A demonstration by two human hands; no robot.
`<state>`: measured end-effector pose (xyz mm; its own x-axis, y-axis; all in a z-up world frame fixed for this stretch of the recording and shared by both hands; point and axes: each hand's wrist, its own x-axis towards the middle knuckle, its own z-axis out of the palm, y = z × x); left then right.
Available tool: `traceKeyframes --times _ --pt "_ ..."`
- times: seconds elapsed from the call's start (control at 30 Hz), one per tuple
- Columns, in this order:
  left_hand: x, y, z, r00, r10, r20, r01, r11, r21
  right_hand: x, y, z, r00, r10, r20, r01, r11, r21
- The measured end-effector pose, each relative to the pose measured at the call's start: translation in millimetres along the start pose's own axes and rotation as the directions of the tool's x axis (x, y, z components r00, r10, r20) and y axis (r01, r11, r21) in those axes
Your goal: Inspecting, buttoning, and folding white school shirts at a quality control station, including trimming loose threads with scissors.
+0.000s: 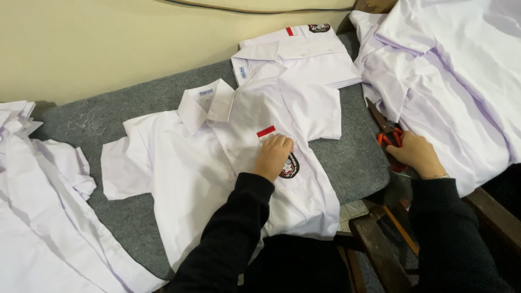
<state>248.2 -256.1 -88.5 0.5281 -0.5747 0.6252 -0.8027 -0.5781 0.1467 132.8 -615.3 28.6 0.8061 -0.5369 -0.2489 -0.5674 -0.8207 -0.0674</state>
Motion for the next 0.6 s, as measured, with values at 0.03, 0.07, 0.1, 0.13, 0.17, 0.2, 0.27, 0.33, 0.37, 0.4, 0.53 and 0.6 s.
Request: traceKeyframes --times 0.03,0.07,0.1,0.13,0.17,0.2,0.27,0.33,0.37,0.4,0.53,0.6 --pt "-0.2 -0.3 0.2 1.000 -0.001 0.000 0.001 1.000 0.001 0.4 -0.6 1.4 1.000 -0.001 0.000 0.001 1.000 0.000" --pt "-0.2 -0.3 0.8 0.998 -0.031 0.054 0.033 0.999 -0.030 0.3 -0.5 3.0 1.000 0.008 -0.028 -0.008 1.000 0.005" --pt "-0.1 -0.2 1.4 0.992 -0.060 0.109 0.067 0.996 -0.060 0.2 -0.4 4.5 0.998 0.018 -0.057 -0.017 1.000 0.010" --pt "1.4 0.7 -2.7 0.992 -0.060 0.109 0.066 0.996 -0.061 0.1 -0.9 5.1 0.998 0.019 -0.056 -0.018 1.000 0.010" --pt "2.8 1.6 -6.8 0.991 -0.063 0.116 0.077 0.990 -0.115 0.1 -1.5 5.8 0.997 0.033 -0.076 -0.031 0.999 0.035" --pt "4.2 2.3 -10.8 0.990 -0.067 0.123 0.088 0.982 -0.169 0.3 -2.2 6.8 0.994 0.048 -0.095 -0.042 0.997 0.060" --pt "4.9 2.7 -15.2 0.994 -0.048 0.096 0.066 0.978 -0.197 6.9 5.8 14.5 0.992 0.045 -0.117 -0.035 0.996 0.084" --pt "5.5 2.5 -17.4 0.997 -0.031 0.066 0.045 0.973 -0.224 14.2 14.1 19.3 0.989 0.041 -0.140 -0.026 0.994 0.106" --pt "5.5 2.2 -17.3 0.998 -0.038 0.057 0.052 0.964 -0.260 18.2 18.7 20.5 0.989 0.036 -0.147 -0.013 0.988 0.153" --pt "4.5 2.1 -17.4 0.998 -0.046 0.049 0.059 0.954 -0.295 21.4 23.2 22.6 0.988 0.031 -0.153 0.000 0.980 0.199" --pt "3.9 1.6 -19.3 0.994 -0.079 0.082 0.101 0.941 -0.324 -16.9 1.6 -4.9 0.990 -0.019 -0.136 0.062 0.947 0.316" --pt "0.3 -1.7 -14.0 0.992 -0.067 0.109 0.092 0.965 -0.246 -37.6 -8.7 -10.3 0.984 -0.120 -0.129 0.158 0.926 0.343"
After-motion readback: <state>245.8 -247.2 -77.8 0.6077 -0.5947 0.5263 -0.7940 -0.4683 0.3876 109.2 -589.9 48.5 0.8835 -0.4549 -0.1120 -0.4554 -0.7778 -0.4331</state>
